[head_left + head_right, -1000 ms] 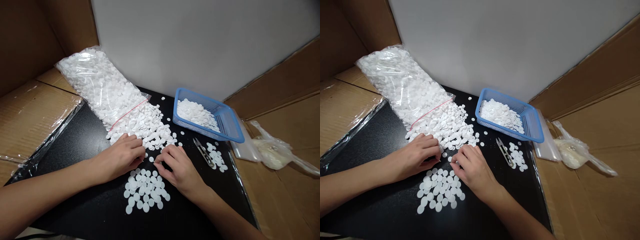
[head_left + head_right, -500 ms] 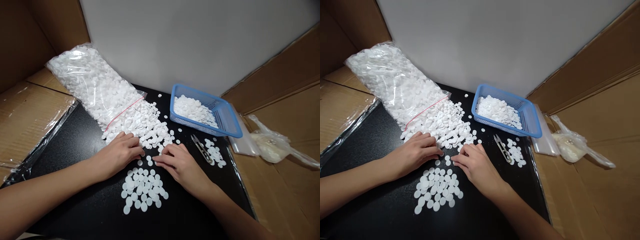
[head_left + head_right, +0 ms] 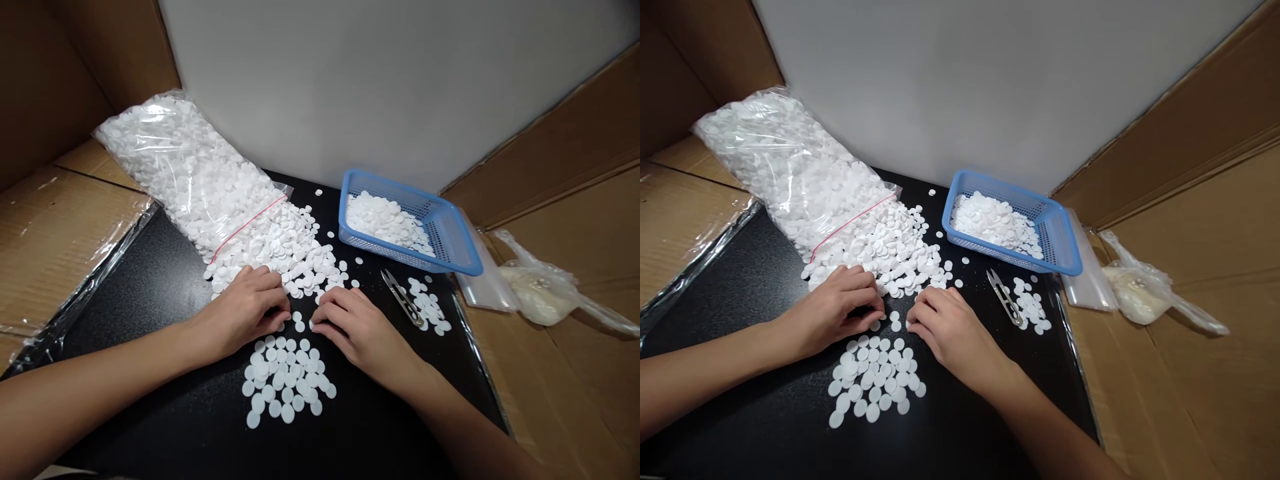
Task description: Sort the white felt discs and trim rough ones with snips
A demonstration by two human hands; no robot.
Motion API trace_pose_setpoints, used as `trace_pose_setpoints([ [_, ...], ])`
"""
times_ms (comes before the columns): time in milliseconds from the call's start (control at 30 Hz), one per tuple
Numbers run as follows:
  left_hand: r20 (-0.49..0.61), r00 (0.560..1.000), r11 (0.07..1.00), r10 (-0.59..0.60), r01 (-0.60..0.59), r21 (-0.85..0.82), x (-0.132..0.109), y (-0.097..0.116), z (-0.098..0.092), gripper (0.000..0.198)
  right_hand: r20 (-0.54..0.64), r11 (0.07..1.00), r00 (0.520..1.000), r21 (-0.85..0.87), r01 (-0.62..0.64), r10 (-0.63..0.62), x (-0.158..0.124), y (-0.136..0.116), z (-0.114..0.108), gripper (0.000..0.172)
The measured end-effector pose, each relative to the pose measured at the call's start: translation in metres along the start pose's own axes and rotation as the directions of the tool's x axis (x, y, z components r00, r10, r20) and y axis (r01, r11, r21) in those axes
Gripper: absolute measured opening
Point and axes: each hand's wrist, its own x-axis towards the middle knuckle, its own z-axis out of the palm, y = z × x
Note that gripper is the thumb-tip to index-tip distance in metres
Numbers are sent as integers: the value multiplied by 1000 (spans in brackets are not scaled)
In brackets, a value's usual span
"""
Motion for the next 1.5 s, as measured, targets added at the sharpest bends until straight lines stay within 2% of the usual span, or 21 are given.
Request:
trace_pose_setpoints([
  [67,5,998,997,-58,58,-55,-1,0,2,14,0,1000,1000,-15,4,-4,0,1,0,9],
  [267,4,996,996,-89,89,-8,-3,3,-3,14,7,1000,1000,-7,17,-17,0,-1,-1,12],
  [400,-94,977,972,-194,178,-152,-5,3,-13,21,13,999,999,-26,46,-45,-1,-5,-3,15],
  [500,-147,937,910,-318,258,-323,-7,2,-20,21,102,999,994,5,44,-44,-2,-6,-9,12],
  [600,-136,908,842,-397,301,-447,-5,2,-24,22,164,997,986,70,-28,16,-2,-3,-17,12],
  [700,-79,907,796,-413,318,-515,-4,4,-25,21,77,994,993,57,-92,87,-3,2,-21,13],
  [767,-24,915,766,-402,322,-557,-3,6,-24,21,26,997,997,16,-78,77,-4,4,-21,12],
  [900,78,946,721,-314,291,-628,-6,10,-21,23,29,997,999,-72,-25,27,-5,6,-15,12],
  [1033,250,952,812,-178,286,-508,-9,16,-20,35,47,997,999,-76,-6,10,-5,2,-5,11],
  [1167,343,938,850,-38,211,-482,-7,23,-23,43,97,998,995,62,13,-19,-6,-2,-2,6],
  [1233,375,927,851,11,189,-491,-5,25,-25,42,72,995,997,92,-35,28,-6,-1,-5,8],
  [1367,417,907,853,63,168,-494,-4,26,-26,40,-42,967,971,110,-230,235,-5,5,-11,13],
  [1500,396,912,886,105,95,-455,-4,27,-22,39,-19,970,972,69,-232,234,-2,9,-4,12],
])
